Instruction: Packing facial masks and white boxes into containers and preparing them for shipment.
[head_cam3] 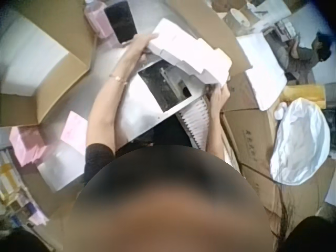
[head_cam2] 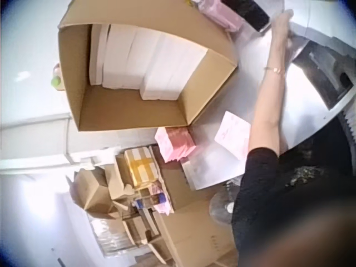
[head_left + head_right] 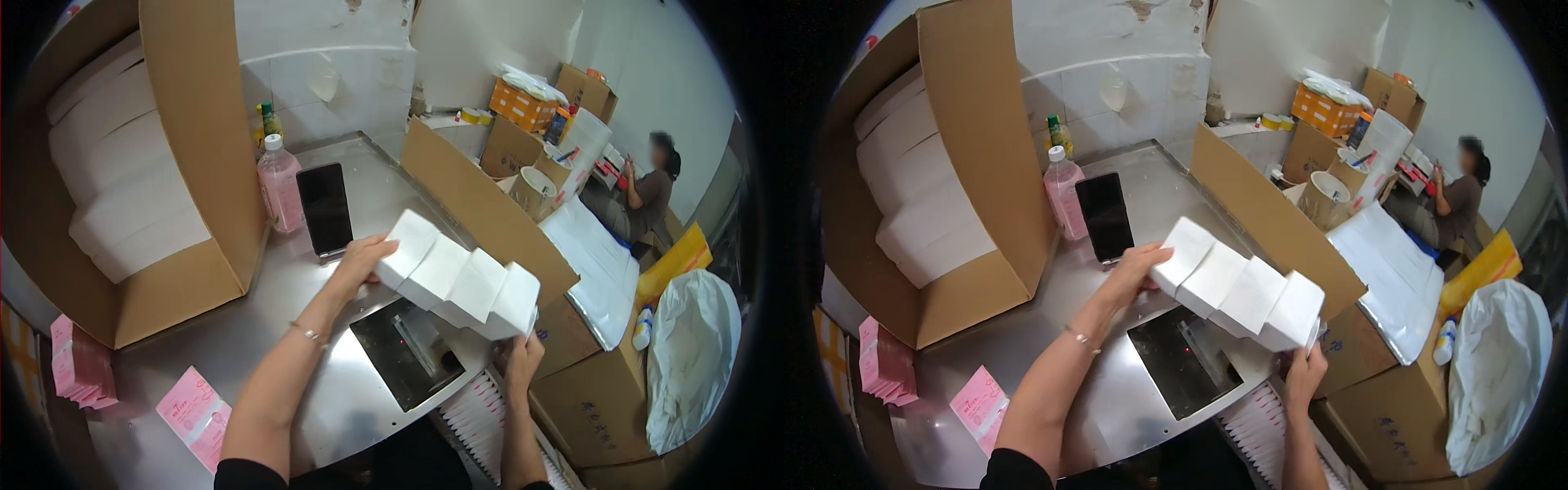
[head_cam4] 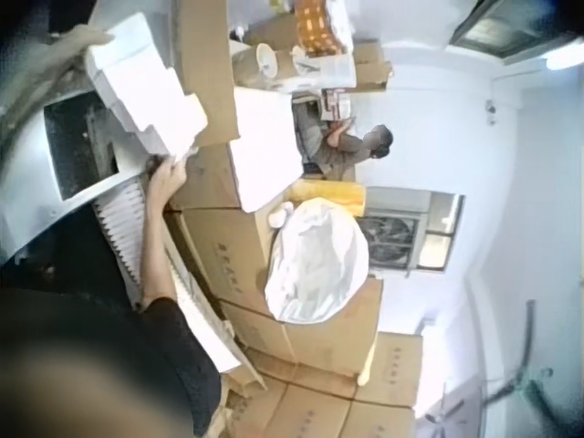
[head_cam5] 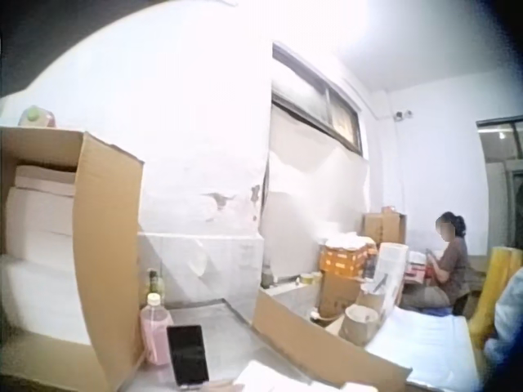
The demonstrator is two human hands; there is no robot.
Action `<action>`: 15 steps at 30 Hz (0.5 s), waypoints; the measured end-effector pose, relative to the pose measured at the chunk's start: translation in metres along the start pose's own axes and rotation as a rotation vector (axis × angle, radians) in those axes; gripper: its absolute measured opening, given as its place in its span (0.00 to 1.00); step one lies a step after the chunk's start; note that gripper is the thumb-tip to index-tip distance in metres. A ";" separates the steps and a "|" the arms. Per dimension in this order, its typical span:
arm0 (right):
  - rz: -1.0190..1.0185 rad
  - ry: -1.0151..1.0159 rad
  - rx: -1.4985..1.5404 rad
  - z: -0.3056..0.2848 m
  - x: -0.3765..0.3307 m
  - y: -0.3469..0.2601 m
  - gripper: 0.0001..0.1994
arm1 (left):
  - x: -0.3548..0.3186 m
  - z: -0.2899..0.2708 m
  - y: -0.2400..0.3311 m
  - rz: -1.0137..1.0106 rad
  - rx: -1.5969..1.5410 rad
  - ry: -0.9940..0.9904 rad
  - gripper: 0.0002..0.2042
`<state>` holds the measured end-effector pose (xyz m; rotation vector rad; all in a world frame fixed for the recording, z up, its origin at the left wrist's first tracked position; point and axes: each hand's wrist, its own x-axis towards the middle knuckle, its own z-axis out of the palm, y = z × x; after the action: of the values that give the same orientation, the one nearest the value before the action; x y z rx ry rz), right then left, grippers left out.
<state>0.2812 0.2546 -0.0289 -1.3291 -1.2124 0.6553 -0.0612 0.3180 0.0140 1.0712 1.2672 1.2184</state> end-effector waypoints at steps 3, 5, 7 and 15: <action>0.008 -0.028 -0.026 -0.005 -0.025 -0.004 0.11 | 0.041 0.030 -0.004 0.080 0.101 0.054 0.36; -0.111 -0.037 -0.033 0.015 -0.039 -0.017 0.12 | 0.058 0.034 -0.012 0.243 0.219 0.253 0.44; -0.090 -0.115 0.006 0.019 -0.034 -0.022 0.12 | 0.057 0.029 -0.013 0.258 0.257 0.314 0.45; -0.552 0.224 -0.308 -0.036 0.003 -0.094 0.14 | -0.161 -0.003 0.026 0.043 0.540 -0.153 0.20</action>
<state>0.2895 0.2255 0.0668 -1.1950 -1.4472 -0.0757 -0.0539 0.1597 0.0545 1.5521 1.4971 0.8173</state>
